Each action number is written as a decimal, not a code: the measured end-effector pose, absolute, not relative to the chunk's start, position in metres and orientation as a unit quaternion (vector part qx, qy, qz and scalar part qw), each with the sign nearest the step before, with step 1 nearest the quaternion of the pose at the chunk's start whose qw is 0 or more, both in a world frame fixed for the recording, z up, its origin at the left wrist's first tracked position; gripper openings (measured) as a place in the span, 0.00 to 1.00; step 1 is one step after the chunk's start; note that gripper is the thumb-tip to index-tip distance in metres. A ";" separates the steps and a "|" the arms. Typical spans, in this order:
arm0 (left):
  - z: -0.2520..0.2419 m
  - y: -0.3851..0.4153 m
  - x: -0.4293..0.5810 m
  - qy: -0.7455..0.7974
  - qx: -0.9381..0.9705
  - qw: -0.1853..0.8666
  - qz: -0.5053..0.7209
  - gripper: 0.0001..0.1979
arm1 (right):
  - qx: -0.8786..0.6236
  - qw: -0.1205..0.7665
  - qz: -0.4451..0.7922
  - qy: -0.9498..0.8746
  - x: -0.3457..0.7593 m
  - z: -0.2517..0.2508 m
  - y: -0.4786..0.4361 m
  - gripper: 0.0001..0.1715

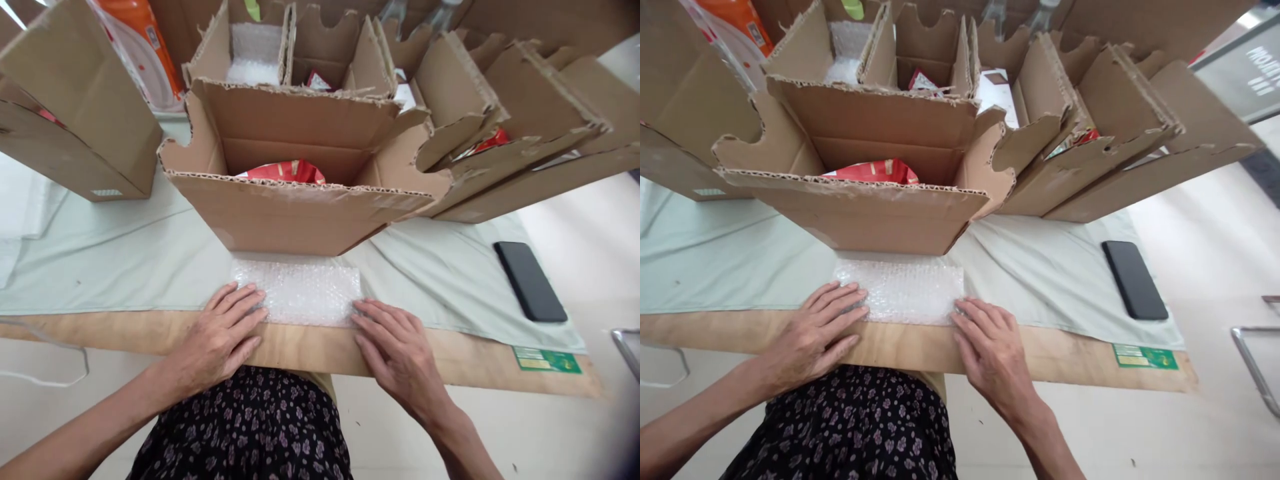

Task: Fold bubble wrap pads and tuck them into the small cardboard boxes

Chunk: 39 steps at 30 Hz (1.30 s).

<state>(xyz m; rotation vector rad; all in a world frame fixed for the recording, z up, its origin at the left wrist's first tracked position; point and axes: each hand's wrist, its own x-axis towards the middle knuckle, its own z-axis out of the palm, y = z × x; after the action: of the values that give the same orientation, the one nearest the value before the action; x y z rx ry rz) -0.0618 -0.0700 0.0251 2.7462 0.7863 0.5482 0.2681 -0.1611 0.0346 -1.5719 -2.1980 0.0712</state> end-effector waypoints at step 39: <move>0.045 -0.042 0.113 0.170 0.914 0.143 0.339 0.17 | -0.559 0.400 -0.004 -0.727 0.298 0.091 -0.228 0.23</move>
<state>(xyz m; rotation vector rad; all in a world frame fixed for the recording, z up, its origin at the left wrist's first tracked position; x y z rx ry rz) 0.1130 -0.0418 0.0454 2.6371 0.4916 0.9783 0.2976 -0.2282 0.0912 -1.4140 -1.8386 -0.0095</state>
